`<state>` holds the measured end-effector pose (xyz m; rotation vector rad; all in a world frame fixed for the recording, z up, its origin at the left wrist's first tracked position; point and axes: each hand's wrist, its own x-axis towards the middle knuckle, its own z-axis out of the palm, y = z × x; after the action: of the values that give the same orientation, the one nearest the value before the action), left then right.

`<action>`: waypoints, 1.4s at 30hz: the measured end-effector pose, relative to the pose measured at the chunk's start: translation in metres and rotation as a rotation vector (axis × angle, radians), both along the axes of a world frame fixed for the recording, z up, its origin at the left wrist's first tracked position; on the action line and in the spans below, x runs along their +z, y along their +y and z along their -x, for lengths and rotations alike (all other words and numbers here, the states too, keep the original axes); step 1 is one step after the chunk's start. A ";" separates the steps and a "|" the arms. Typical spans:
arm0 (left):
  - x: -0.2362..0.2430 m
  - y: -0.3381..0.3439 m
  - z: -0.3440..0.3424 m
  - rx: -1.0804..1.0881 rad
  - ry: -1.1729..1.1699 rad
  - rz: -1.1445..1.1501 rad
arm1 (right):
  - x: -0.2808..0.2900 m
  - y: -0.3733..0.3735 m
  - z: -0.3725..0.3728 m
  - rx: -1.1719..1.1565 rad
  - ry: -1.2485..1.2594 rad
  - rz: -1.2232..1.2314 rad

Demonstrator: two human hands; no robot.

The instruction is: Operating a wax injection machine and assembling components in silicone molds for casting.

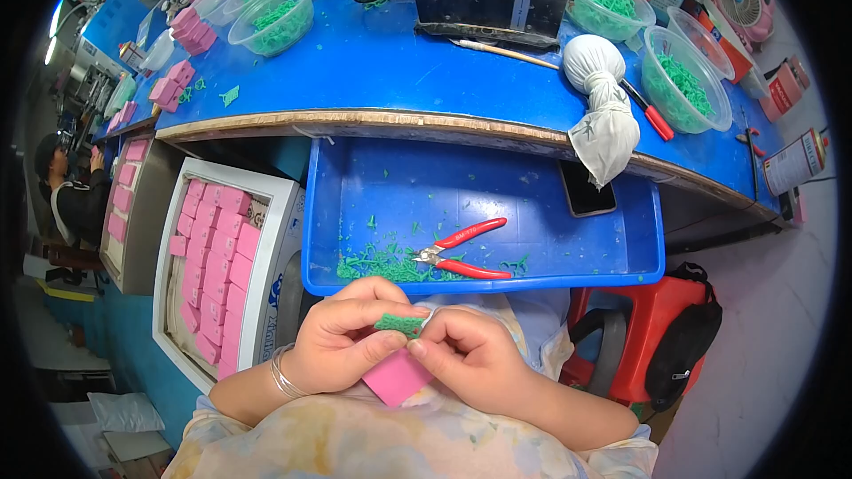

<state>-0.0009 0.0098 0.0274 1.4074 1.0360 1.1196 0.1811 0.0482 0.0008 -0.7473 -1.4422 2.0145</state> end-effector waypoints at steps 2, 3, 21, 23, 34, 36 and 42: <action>0.001 0.000 0.000 0.007 -0.006 0.002 | -0.001 0.000 0.001 -0.005 0.003 0.029; 0.000 0.000 0.000 0.007 -0.005 0.002 | -0.001 0.000 0.001 -0.003 0.007 0.021; 0.002 -0.001 0.004 0.039 -0.015 -0.045 | 0.000 0.000 0.001 -0.002 -0.042 -0.010; 0.002 0.000 0.005 0.031 -0.002 -0.055 | 0.001 0.001 0.001 -0.007 -0.041 -0.007; 0.002 0.001 0.003 0.040 -0.022 -0.035 | 0.005 0.004 -0.005 -0.104 0.035 -0.146; 0.002 0.001 0.002 0.036 -0.013 -0.038 | 0.005 0.004 -0.007 -0.118 0.032 -0.184; 0.000 0.001 0.001 -0.001 -0.004 -0.060 | 0.010 0.003 -0.013 -0.137 0.001 -0.258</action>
<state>-0.0015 0.0108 0.0276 1.4518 1.0059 1.1611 0.1938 0.0511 0.0104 -0.7122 -1.5680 1.6863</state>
